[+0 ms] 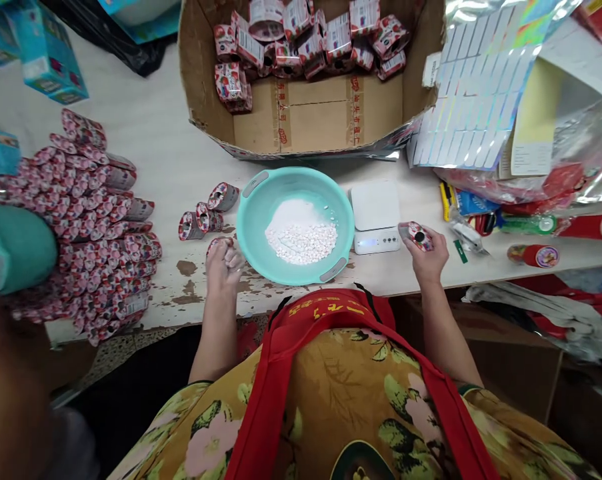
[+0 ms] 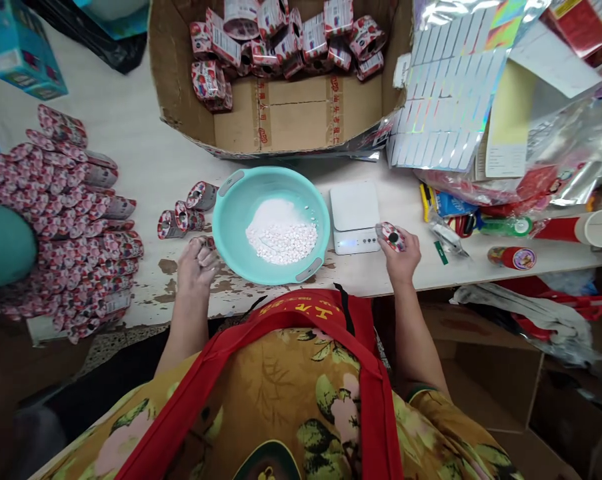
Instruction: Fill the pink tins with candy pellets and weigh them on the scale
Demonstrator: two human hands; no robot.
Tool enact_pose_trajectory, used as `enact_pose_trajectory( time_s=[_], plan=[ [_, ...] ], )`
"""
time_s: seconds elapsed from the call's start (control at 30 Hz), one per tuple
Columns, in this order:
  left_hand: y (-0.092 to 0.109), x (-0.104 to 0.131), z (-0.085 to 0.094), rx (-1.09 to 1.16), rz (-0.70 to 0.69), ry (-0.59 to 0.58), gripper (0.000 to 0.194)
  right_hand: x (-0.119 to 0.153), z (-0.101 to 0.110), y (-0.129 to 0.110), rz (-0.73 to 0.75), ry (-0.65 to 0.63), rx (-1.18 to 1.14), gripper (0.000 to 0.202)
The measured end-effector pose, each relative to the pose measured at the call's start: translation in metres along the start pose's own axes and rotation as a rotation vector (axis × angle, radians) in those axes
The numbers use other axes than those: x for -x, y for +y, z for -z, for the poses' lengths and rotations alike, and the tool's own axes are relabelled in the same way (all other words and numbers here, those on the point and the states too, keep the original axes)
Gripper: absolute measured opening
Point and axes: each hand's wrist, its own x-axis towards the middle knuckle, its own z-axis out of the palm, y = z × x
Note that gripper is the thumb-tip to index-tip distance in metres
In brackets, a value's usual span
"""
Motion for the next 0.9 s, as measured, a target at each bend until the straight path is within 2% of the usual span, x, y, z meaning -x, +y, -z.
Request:
enact_pose_trajectory(
  time_s=[0.07,0.1,0.13,0.2,0.3,0.4,0.47,0.57,0.67,0.73,0.8,0.83,0.87,0.9],
  plan=[
    [0.0,0.009,-0.035,0.158,0.098,-0.123,0.034,-0.004,-0.013,-0.028,0.035,-0.089,-0.054,0.057],
    [-0.004,0.013,-0.054,0.159,0.12,-0.159,0.039,-0.005,-0.021,-0.041,0.056,-0.123,-0.087,0.057],
    [-0.011,0.015,-0.072,0.133,0.119,-0.195,0.041,-0.004,-0.03,-0.054,0.076,-0.148,-0.128,0.057],
    [-0.033,0.016,-0.105,-0.002,0.03,-0.259,0.04,-0.002,-0.048,-0.073,0.089,-0.172,-0.249,0.057],
    [-0.073,0.008,-0.138,-0.406,-0.174,-0.382,0.035,0.008,-0.078,-0.088,0.0,-0.184,-0.493,0.056],
    [-0.102,-0.007,-0.157,-0.906,-0.472,-0.573,0.022,0.018,-0.108,-0.089,-0.095,-0.22,-0.619,0.053],
    [-0.112,-0.017,-0.17,-1.182,-0.653,-0.584,0.025,0.02,-0.125,-0.089,-0.164,-0.235,-0.656,0.052],
    [-0.119,-0.024,-0.187,-1.477,-0.742,-0.515,0.041,0.015,-0.145,-0.091,-0.287,-0.295,-0.724,0.054],
    [-0.124,-0.016,-0.184,-1.644,-0.766,-0.638,0.042,0.008,-0.155,-0.098,-0.342,-0.345,-0.762,0.053],
    [-0.121,-0.007,-0.164,-1.703,-0.788,-0.797,0.038,0.008,-0.156,-0.103,-0.339,-0.335,-0.757,0.053],
    [-0.112,-0.002,-0.132,-1.711,-0.791,-0.939,0.033,0.012,-0.152,-0.11,-0.306,-0.336,-0.739,0.052],
    [-0.105,-0.002,-0.115,-1.691,-0.789,-0.956,0.03,0.016,-0.149,-0.115,-0.279,-0.341,-0.727,0.051],
    [-0.096,-0.005,-0.099,-1.661,-0.789,-0.908,0.029,0.02,-0.146,-0.12,-0.247,-0.35,-0.714,0.05],
    [-0.088,-0.009,-0.084,-1.629,-0.788,-0.794,0.028,0.024,-0.142,-0.125,-0.216,-0.357,-0.703,0.049]
  ],
)
